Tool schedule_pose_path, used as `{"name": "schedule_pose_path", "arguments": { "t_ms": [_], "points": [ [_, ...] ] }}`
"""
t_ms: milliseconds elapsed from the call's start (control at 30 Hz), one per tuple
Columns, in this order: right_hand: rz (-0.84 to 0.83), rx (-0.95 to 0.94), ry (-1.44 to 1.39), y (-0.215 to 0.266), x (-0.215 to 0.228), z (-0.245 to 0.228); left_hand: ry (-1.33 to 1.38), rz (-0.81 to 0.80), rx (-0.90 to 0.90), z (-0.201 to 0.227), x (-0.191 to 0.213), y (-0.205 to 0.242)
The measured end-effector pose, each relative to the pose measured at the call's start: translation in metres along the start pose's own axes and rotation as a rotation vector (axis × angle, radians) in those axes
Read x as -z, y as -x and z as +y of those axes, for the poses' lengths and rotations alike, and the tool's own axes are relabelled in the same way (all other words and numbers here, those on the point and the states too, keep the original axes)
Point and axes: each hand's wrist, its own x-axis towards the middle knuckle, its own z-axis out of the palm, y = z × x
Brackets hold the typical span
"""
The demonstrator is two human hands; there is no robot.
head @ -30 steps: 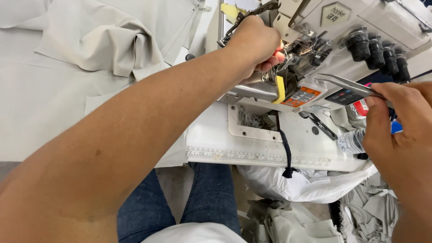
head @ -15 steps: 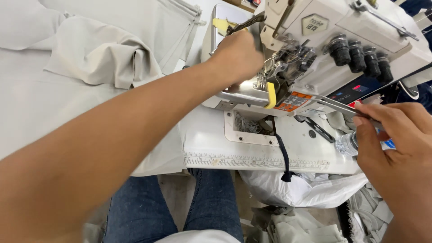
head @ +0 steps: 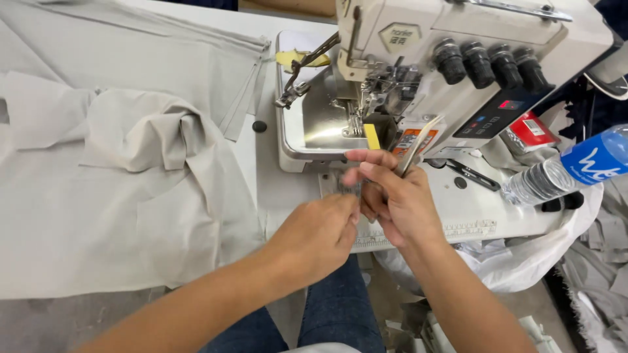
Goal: Adjusting and threading an industrial sewing machine using a precision tool
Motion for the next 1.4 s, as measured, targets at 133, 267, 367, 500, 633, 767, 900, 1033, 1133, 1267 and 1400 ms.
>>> {"name": "schedule_pose_path", "arguments": {
  "t_ms": [133,267,367,500,633,767,900,1033,1133,1267,1400],
  "points": [
    [0.037,-0.006,0.050,-0.009,0.020,0.020,-0.009,0.073,0.029,-0.023,-0.019,-0.003],
    [0.002,0.298,0.483,-0.004,0.032,0.030,0.128,0.238,0.158,-0.014,-0.008,-0.007],
    [-0.051,0.511,0.791,0.008,0.043,0.036,0.189,0.377,0.140,-0.005,-0.008,-0.010],
    [-0.146,0.553,0.871,0.050,0.046,0.059,-0.061,0.461,-0.062,-0.018,-0.015,-0.010],
    [-0.371,0.708,0.776,0.097,0.043,0.068,-0.688,0.361,-0.707,-0.025,-0.023,0.008],
    [-0.427,0.298,0.970,0.131,0.091,0.083,-0.703,0.014,-0.847,-0.018,-0.028,0.024],
    [-0.286,0.678,0.952,0.125,0.113,0.074,-0.594,0.041,-0.917,0.001,-0.020,0.015],
    [-0.247,0.540,0.780,0.091,0.108,0.020,-0.566,-0.065,-0.881,0.010,-0.016,0.001],
    [-0.026,0.370,1.169,0.044,0.158,0.012,-0.527,-0.029,-0.760,0.016,-0.009,-0.011],
    [0.086,0.281,1.700,-0.012,0.228,0.030,-0.720,0.116,-0.659,0.022,0.000,-0.025],
    [0.142,0.541,1.703,-0.028,0.248,0.036,-0.819,0.208,-0.680,0.030,0.011,-0.036]
  ]
}}
